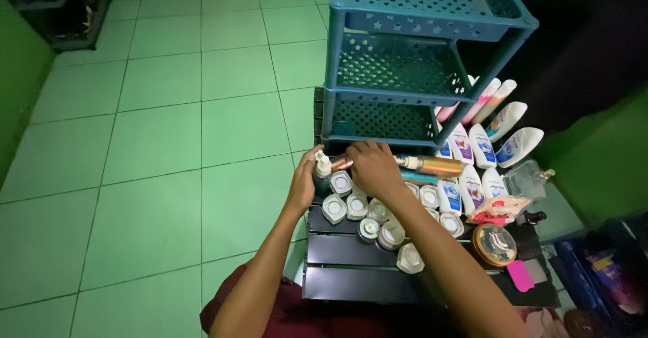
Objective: The person assembles a blue plastic three-tier shelf by inserting the legs into the trays and stacking the tiers. They then place several small bottles and jars onto the top shelf.
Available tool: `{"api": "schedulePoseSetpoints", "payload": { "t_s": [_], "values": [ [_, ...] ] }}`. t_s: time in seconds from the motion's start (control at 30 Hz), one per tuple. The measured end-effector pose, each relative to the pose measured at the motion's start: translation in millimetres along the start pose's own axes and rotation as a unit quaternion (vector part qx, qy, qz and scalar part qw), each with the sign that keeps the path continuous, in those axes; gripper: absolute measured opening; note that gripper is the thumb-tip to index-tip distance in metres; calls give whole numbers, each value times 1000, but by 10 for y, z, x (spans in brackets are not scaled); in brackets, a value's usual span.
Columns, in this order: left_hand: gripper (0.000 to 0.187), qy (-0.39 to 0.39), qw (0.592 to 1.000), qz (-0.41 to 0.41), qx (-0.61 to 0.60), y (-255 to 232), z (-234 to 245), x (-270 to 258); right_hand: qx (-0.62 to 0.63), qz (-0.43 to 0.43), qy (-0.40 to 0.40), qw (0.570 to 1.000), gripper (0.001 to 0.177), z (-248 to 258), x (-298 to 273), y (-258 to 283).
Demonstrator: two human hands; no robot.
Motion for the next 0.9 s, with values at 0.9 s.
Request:
{"api": "schedulePoseSetpoints", "payload": {
  "t_s": [0.9],
  "values": [
    [58,-36,999,-18,11,-39,-19,-71,-47,-62,-34,996,33,72,-160,-18]
  ]
}}
Point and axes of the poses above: each hand's wrist, its own x-axis towards the middle knuckle, its own z-axis out of the back of the hand, y = z × x, the point moved 9 cm from there along x, towards the middle knuckle, and after that the axes turned 2 degrees about z, right-handed, at the moved point
